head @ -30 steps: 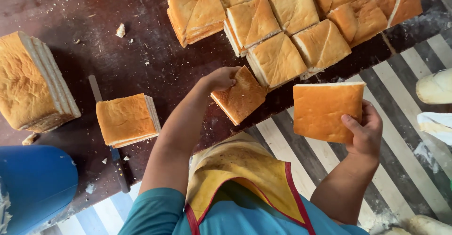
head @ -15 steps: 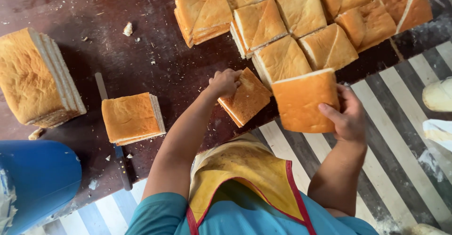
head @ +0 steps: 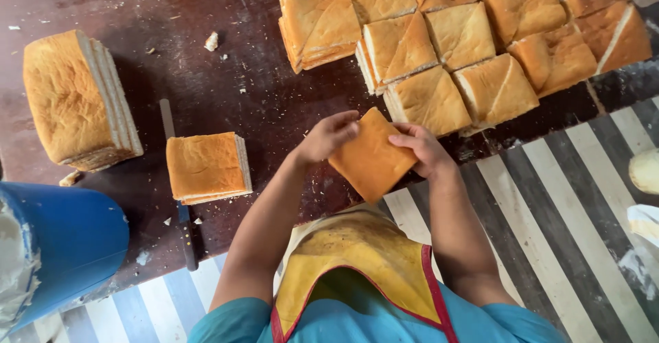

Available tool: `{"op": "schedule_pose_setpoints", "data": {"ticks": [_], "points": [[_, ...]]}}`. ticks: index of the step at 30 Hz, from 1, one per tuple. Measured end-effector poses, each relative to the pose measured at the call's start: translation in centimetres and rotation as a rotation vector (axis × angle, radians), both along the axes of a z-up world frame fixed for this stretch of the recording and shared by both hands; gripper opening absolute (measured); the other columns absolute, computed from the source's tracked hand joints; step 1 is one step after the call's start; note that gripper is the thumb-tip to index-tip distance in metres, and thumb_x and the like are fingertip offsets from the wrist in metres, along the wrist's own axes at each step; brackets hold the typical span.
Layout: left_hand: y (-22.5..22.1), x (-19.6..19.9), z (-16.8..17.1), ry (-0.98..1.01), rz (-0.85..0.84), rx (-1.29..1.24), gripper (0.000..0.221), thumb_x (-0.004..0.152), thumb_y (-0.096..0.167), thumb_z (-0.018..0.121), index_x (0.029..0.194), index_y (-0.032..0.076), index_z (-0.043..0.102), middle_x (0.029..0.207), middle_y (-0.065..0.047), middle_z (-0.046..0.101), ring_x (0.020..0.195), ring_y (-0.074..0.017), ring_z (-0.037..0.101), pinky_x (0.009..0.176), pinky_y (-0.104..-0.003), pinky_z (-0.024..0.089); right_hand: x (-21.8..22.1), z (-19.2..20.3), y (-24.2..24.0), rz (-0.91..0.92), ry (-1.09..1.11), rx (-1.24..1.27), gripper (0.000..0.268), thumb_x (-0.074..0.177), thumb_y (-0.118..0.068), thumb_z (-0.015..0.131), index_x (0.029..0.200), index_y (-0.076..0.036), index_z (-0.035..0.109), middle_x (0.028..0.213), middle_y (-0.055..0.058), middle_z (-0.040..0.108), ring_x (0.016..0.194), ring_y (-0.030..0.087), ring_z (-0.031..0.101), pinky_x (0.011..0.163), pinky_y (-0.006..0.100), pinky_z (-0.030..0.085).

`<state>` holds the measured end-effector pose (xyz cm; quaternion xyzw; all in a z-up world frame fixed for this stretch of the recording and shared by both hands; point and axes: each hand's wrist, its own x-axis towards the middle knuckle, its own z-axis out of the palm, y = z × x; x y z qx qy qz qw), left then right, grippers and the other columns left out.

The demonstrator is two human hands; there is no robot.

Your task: The person slices layered sponge cake sheets into square pieces with a long serrated knife on a wooden worktable and stacks the cut pieces with the finished batch. Midway they walk to a glass window pane, slide it open and look outside before returning to slice more cake.

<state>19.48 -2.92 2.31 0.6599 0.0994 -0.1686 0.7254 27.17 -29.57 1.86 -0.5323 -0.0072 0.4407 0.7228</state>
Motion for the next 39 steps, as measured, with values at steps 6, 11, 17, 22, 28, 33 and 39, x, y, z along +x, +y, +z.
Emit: {"op": "schedule_pose_setpoints", "data": {"ticks": [6, 11, 17, 22, 28, 33, 39], "points": [[-0.6, -1.9, 5.2, -0.079, -0.112, 0.030, 0.062, 0.091, 0.032, 0.077, 0.134, -0.008, 0.061, 0.111, -0.020, 0.071, 0.098, -0.0218, 0.067, 0.088, -0.039, 0.056, 0.2, 5.9, 1.0, 0.117, 0.083, 0.391, 0.073, 0.089, -0.042, 0.073, 0.141, 0.004, 0.050, 0.122, 0.016, 0.069, 0.105, 0.023, 0.071, 0.089, 0.035, 0.061], [-2.9, -2.5, 6.6, -0.133, 0.313, -0.581, 0.051, 0.092, 0.019, 0.074, 0.131, -0.007, 0.053, 0.119, -0.022, 0.066, 0.104, -0.0296, 0.069, 0.094, -0.050, 0.058, -1.7, 8.4, 3.3, 0.217, 0.256, 0.907, 0.078, 0.094, -0.050, 0.057, 0.152, 0.001, 0.043, 0.125, 0.020, 0.067, 0.106, 0.032, 0.072, 0.088, 0.039, 0.062], [-3.7, -5.3, 2.5, -0.295, 0.478, -0.506, 0.056, 0.091, 0.012, 0.073, 0.138, 0.003, 0.044, 0.129, -0.015, 0.060, 0.122, -0.0246, 0.060, 0.108, -0.045, 0.050, -0.4, -1.0, -1.5, 0.030, -0.147, 0.664, 0.054, 0.100, -0.017, 0.067, 0.147, 0.003, 0.048, 0.133, 0.019, 0.062, 0.120, 0.028, 0.066, 0.100, 0.047, 0.059], [-3.1, -6.7, 0.6, -0.272, 0.285, -0.505, 0.060, 0.091, 0.016, 0.078, 0.135, 0.001, 0.041, 0.121, -0.015, 0.059, 0.114, -0.0269, 0.060, 0.104, -0.047, 0.053, 1.4, -1.2, -3.8, -0.085, -0.123, 0.326, 0.060, 0.089, -0.004, 0.055, 0.148, 0.008, 0.049, 0.136, 0.018, 0.061, 0.117, 0.027, 0.064, 0.101, 0.039, 0.054], [-3.8, -6.3, 1.6, -0.055, 0.185, -0.217, 0.067, 0.087, 0.025, 0.074, 0.142, 0.007, 0.040, 0.122, -0.013, 0.065, 0.110, -0.0227, 0.064, 0.095, -0.039, 0.055, 0.4, 2.2, -2.5, -0.128, 0.095, 0.400, 0.060, 0.096, -0.030, 0.050, 0.143, 0.006, 0.050, 0.137, 0.018, 0.062, 0.122, 0.030, 0.064, 0.103, 0.041, 0.055], [-2.7, -3.5, 3.2, -0.174, 0.466, -0.426, 0.075, 0.091, 0.018, 0.079, 0.148, -0.005, 0.036, 0.123, -0.022, 0.063, 0.112, -0.0306, 0.066, 0.099, -0.045, 0.058, -2.2, 0.4, -3.4, 0.034, 0.142, 0.754, 0.084, 0.096, -0.053, 0.067, 0.148, 0.008, 0.042, 0.139, 0.026, 0.060, 0.125, 0.033, 0.063, 0.103, 0.048, 0.056], [-3.7, 3.2, 5.0, -0.051, 0.146, 0.035, 0.087, 0.079, 0.018, 0.080, 0.148, 0.003, 0.030, 0.128, -0.023, 0.065, 0.117, -0.0313, 0.067, 0.095, -0.042, 0.060, -7.5, 2.8, -1.8, 0.020, -0.061, -0.082, 0.063, 0.080, -0.020, 0.076, 0.135, -0.008, 0.048, 0.121, 0.008, 0.067, 0.103, 0.021, 0.072, 0.079, 0.037, 0.066]]}}
